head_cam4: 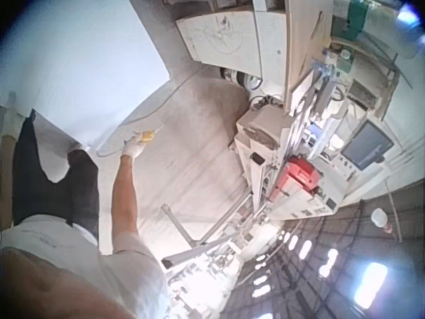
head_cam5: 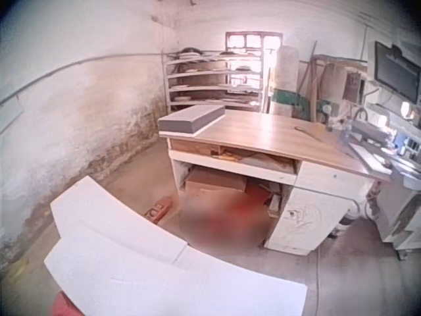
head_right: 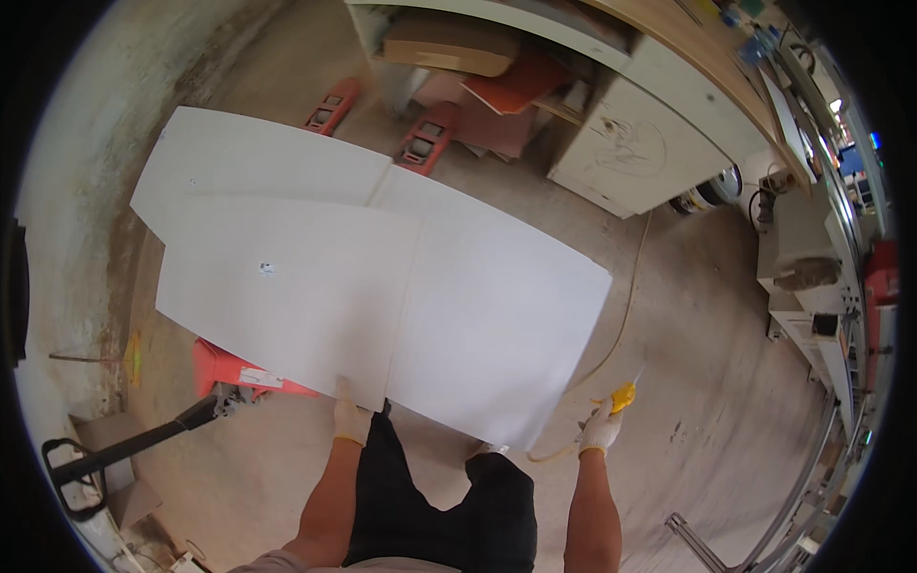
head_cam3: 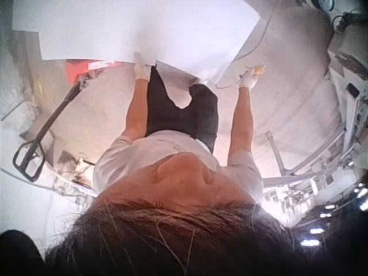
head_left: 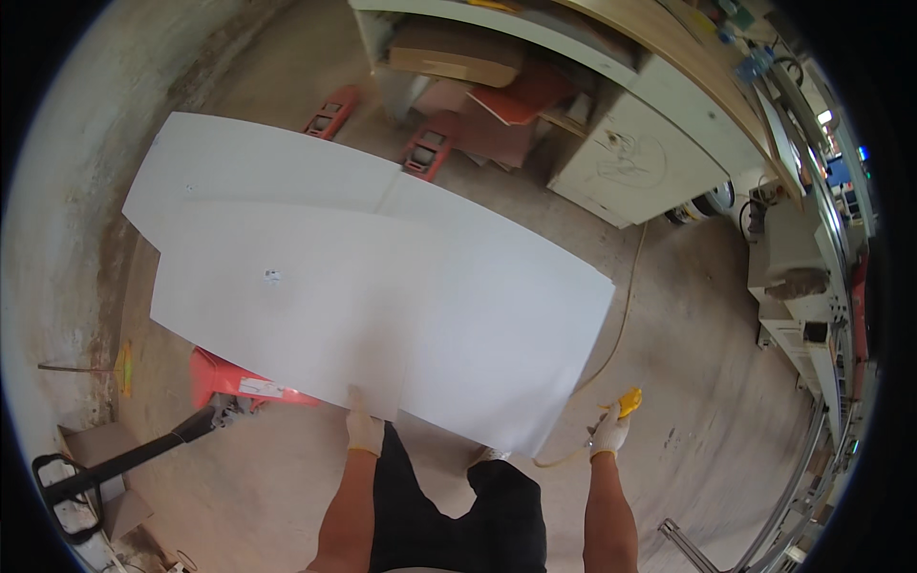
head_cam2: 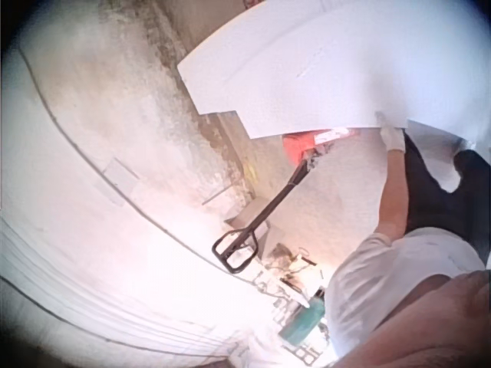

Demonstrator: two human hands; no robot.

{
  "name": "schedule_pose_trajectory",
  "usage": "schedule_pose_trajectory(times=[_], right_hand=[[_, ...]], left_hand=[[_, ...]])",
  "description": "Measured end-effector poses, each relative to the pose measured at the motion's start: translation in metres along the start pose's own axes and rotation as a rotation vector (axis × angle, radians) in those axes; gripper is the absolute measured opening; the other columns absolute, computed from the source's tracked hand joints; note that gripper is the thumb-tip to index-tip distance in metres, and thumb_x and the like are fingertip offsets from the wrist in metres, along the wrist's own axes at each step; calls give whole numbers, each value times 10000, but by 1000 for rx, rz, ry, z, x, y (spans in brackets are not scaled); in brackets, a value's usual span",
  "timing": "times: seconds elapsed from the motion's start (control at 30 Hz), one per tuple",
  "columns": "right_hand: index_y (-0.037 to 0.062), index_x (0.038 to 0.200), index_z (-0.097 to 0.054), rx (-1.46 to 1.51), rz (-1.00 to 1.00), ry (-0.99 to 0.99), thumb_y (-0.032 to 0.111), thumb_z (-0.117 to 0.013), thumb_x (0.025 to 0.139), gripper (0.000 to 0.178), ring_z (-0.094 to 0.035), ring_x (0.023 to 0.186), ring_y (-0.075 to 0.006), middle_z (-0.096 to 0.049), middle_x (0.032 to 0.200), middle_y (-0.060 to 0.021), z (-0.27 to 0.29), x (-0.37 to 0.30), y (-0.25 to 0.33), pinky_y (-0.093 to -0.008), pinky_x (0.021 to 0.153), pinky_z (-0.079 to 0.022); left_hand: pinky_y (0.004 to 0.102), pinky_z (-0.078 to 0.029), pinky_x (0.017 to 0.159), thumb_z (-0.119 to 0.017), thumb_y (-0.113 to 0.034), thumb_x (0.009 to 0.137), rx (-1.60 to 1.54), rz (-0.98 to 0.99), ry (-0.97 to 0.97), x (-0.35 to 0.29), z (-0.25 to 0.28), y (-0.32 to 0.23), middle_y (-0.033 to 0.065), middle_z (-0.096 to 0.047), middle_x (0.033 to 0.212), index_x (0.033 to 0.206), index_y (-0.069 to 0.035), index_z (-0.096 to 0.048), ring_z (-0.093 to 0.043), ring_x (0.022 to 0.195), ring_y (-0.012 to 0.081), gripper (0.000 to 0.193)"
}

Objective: The person picks up white rectangular panels and long strips, places them on a conveyor-fed machine, and retrieves them after processing. The person stacks the processed panels on a pallet and repeats the cycle with additional pieces.

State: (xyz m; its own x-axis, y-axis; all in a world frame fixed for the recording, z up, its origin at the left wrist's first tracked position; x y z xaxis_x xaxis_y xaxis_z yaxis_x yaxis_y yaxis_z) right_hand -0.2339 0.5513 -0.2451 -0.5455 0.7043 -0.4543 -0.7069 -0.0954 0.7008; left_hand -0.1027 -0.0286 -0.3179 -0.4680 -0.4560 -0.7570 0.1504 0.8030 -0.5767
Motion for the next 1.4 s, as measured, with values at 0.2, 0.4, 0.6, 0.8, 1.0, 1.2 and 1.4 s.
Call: schedule_pose_trajectory(times=[0.2, 0.4, 0.6, 0.8, 1.0, 1.2, 1.4], right_hand=[[0, 1331, -620, -346, 206, 149, 305, -683, 1074, 403, -718, 933, -260, -721, 1080, -102, 21, 118, -54, -410, 833, -616], [-71, 1406, -606, -28, 49, 880, 366, -745, 1033, 592, -664, 1165, -270, -692, 1316, -155, -126, -46, 19, -398, 1025, -544], [-157, 1351, -588, 133, -113, 734, 222, -777, 987, 559, -668, 1054, -231, -711, 1198, -151, -120, -136, 66, -377, 915, -555], [-97, 1273, -642, 72, -121, 405, 205, -766, 992, 431, -686, 944, -241, -727, 1040, -142, 23, -104, 86, -409, 826, -566], [-48, 947, -747, -375, 155, -77, 520, -642, 1010, 581, -706, 848, -505, -695, 870, -341, 190, -95, 151, -547, 802, -547], [-57, 921, -723, -209, 159, -223, 486, -637, 1036, 562, -695, 761, -471, -702, 828, -307, 391, -56, 131, -516, 741, -539], [-58, 1024, -740, 210, 153, -424, 421, -657, 1046, 486, -705, 848, -358, -747, 928, -260, 561, 7, 49, -465, 832, -548]], left_hand=[[384, -556, 1084, -524, -399, 1175, 191, -84, 97, -62, -48, 87, 126, -696, 1418, 1529, 47, -521, -669, 1302, 265, 569], [473, -500, 1178, -486, -415, 1183, 37, -51, 106, -123, -83, 176, 154, -600, 1518, 1576, 14, -457, -577, 1406, 316, 582], [495, -455, 1215, -537, -389, 1159, 414, -103, 326, -187, -98, 204, 186, -516, 1613, 1640, 8, -357, -518, 1473, 339, 649], [529, -510, 1139, -533, -367, 1151, 920, -125, 188, -121, 48, 56, 148, -523, 1629, 1603, -64, -463, -588, 1411, 325, 549], [505, -475, 1204, -421, -447, 1188, 165, 170, -24, -118, 31, 30, 172, -464, 1658, 1625, 32, -364, -509, 1464, 321, 651], [516, -439, 1219, -625, -254, 1133, 1095, -298, 342, -228, -77, 82, 192, -437, 1675, 1679, -62, -306, -463, 1505, 288, 661], [488, -364, 1283, -571, -200, 1157, 897, -477, 728, -378, -234, 115, 182, -408, 1693, 1664, 23, -302, -475, 1484, 301, 615]])
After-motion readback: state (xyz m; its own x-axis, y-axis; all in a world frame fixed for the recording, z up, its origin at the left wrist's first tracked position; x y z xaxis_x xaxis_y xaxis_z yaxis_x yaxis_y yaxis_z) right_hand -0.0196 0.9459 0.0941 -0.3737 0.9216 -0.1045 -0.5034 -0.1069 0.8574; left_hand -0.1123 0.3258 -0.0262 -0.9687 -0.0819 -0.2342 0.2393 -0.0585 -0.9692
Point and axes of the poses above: each hand's wrist, its own x-axis towards the middle knuckle, its own z-axis out of the back of the hand, y = z × x, the point moved 7 cm from there along x, towards the middle knuckle
